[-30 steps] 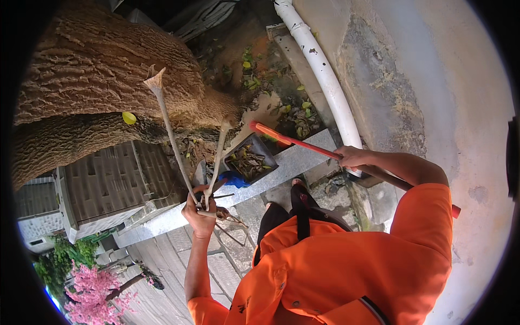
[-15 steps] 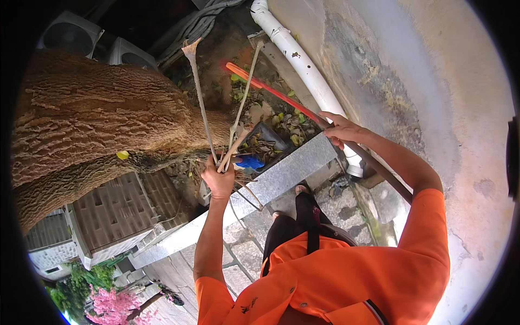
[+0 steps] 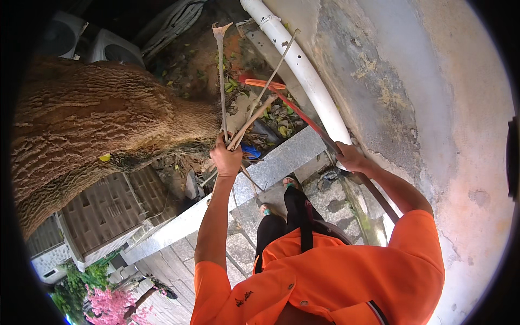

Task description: The person sweeps fallen leaves and twigs from a paved area near a tree base using a broom and dustpan. They gather the debris into the dustpan, walk to a nearby trash bin, and empty the contents into the bin.

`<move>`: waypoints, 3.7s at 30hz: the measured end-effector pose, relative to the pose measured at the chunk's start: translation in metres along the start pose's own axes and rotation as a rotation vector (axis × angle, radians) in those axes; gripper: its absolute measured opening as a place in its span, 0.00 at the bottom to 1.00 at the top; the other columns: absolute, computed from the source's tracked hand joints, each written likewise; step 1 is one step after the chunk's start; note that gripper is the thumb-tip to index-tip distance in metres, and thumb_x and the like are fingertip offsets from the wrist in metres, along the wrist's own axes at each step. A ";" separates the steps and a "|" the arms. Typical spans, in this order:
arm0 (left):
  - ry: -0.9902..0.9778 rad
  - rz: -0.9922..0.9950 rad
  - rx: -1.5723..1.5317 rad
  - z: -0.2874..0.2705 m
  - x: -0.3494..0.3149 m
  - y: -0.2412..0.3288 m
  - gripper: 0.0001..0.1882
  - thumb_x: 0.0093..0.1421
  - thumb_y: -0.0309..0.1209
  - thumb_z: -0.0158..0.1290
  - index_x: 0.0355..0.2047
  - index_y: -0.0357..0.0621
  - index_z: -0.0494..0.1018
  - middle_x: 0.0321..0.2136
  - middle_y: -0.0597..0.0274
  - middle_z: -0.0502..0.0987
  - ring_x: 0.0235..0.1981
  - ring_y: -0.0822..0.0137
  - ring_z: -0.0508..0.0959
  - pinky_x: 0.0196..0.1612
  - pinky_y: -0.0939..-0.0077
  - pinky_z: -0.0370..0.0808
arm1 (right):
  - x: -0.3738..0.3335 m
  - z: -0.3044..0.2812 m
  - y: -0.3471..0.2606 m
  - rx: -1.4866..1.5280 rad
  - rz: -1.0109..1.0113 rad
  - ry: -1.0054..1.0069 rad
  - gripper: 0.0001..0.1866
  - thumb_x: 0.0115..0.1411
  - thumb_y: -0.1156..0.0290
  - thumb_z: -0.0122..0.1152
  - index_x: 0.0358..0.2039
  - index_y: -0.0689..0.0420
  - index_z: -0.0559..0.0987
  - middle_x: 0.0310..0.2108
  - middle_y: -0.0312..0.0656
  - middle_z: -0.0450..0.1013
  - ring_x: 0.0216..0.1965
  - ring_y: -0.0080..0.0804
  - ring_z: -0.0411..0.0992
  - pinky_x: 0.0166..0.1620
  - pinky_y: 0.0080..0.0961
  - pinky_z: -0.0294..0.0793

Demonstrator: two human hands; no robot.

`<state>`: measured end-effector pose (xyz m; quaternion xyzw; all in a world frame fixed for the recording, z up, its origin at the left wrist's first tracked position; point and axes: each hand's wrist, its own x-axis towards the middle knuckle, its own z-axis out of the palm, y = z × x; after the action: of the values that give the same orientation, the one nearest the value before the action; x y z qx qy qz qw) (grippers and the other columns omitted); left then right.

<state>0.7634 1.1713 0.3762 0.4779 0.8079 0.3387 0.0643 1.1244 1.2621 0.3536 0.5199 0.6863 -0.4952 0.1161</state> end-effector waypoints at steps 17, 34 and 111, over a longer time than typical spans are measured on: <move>-0.056 0.178 -0.057 0.005 -0.015 -0.004 0.17 0.44 0.26 0.60 0.37 0.43 0.73 0.18 0.52 0.77 0.20 0.54 0.79 0.24 0.67 0.76 | -0.108 0.071 0.025 0.254 -0.085 0.198 0.15 0.54 0.73 0.51 0.42 0.59 0.65 0.19 0.53 0.69 0.21 0.52 0.71 0.25 0.42 0.69; -0.336 0.238 -0.142 0.017 -0.056 -0.037 0.27 0.39 0.23 0.60 0.45 0.34 0.71 0.33 0.44 0.78 0.29 0.51 0.80 0.30 0.63 0.80 | -0.169 0.137 -0.010 0.455 0.143 0.051 0.20 0.56 0.74 0.47 0.50 0.62 0.65 0.16 0.36 0.65 0.13 0.24 0.66 0.18 0.23 0.68; -0.261 0.115 -0.297 0.001 0.015 0.004 0.17 0.41 0.22 0.57 0.36 0.44 0.71 0.31 0.56 0.76 0.30 0.52 0.78 0.32 0.64 0.75 | 0.196 -0.076 -0.219 -0.631 -0.373 -0.292 0.33 0.57 0.77 0.44 0.64 0.57 0.52 0.33 0.54 0.70 0.34 0.43 0.71 0.36 0.38 0.70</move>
<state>0.7587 1.1855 0.3808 0.5484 0.7053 0.3923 0.2187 0.8855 1.4467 0.3802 0.2491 0.8638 -0.3410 0.2746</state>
